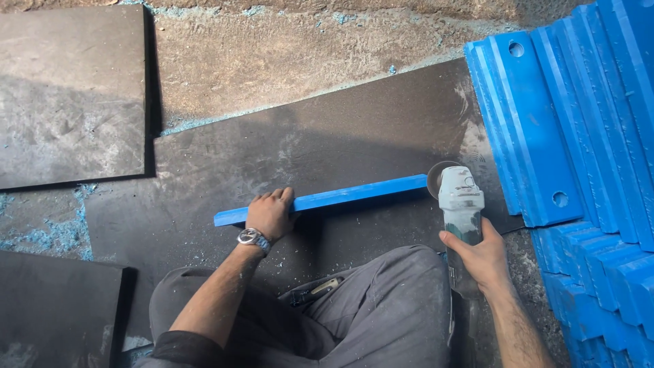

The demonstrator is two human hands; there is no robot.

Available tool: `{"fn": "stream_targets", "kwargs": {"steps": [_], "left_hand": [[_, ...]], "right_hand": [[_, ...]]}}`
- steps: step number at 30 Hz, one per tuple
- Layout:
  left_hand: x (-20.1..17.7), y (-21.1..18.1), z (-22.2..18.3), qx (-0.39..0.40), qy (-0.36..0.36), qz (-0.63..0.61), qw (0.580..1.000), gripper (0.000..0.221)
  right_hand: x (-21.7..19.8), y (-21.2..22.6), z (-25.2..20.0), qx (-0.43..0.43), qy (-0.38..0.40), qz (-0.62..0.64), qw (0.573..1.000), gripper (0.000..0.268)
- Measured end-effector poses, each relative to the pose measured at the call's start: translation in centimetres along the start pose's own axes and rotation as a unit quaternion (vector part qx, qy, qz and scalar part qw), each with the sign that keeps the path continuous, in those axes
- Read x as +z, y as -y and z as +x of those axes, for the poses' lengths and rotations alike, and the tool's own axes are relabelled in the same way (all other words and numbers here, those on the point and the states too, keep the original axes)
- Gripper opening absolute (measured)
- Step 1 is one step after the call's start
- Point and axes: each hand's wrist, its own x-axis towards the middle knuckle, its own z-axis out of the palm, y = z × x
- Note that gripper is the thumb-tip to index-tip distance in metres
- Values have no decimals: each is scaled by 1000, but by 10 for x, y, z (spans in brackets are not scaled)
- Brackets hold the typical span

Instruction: Grinding the edges of blue plastic parts using a handheld angle grinder.

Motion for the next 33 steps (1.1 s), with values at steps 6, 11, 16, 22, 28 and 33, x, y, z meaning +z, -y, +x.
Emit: {"fn": "stream_targets", "kwargs": {"steps": [6, 11, 16, 22, 28, 33], "left_hand": [[-9, 27, -19, -31, -2, 38, 999, 32], [-5, 27, -17, -20, -20, 56, 998, 25], [-3, 27, -19, -23, -23, 48, 998, 23], [8, 36, -18, -18, -41, 54, 998, 19], [4, 36, -19, -8, -65, 36, 997, 21], [-2, 24, -17, -8, -46, 28, 998, 28]], "right_hand": [[1, 4, 2, 41, -4, -22, 999, 66], [10, 8, 0, 38, -4, -87, 996, 73], [64, 53, -29, -4, 71, -229, 971, 77], [110, 92, -58, -51, 183, -211, 959, 76], [60, 36, -30, -12, 91, -138, 986, 73], [7, 8, -10, 82, -44, -70, 993, 73]]}}
